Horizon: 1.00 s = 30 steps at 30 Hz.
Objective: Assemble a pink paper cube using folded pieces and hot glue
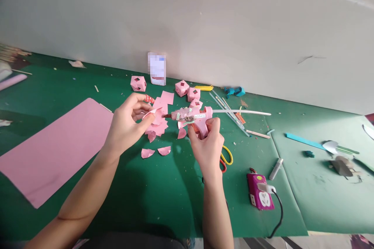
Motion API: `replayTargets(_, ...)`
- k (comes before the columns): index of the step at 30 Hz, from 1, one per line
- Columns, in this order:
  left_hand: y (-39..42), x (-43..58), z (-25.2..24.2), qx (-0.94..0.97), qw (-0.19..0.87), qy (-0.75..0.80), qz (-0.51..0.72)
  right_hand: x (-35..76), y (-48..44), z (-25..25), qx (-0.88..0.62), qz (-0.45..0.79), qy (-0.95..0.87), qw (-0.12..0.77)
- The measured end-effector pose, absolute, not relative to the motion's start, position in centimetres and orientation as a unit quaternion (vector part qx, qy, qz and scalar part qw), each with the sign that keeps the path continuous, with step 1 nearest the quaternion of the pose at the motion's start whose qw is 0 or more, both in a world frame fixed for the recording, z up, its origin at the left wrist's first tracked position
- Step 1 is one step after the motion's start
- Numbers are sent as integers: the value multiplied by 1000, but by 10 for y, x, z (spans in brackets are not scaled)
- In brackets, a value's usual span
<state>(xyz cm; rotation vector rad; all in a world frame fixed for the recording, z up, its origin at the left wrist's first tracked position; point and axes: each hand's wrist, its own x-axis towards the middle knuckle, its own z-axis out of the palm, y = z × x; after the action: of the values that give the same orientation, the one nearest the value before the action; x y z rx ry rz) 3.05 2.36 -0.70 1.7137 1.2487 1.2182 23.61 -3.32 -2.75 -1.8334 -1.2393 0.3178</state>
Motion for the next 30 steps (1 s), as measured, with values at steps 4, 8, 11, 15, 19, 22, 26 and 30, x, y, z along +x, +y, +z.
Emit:
replayTargets(4,24,31,-7,655,343,479,473,236,-35,-28,-739,120,-505,429)
replayTargets(8,23,30,-4,648,346,481,478,236,-35,-28,-743,115,-513,414)
replayTargets(11,22,28,-1,640,350,489,479,237,-34,-28,-748,121,-523,391)
replayTargets(15,21,26,0,640,347,490,480,240,-37,-25,-739,152,-525,394)
replayTargets(19,22,27,-3,652,337,486,474,240,-38,-22,-735,139,-502,433)
replayTargets(22,22,29,-4,660,335,482,469,238,-38,-22,-739,118,-497,440)
replayTargets(26,19,32,-4,668,330,474,469,236,-37,-24,-742,118,-501,430)
replayTargets(30,17,33,-3,667,331,477,466,237,-37,-23,-746,114,-501,423)
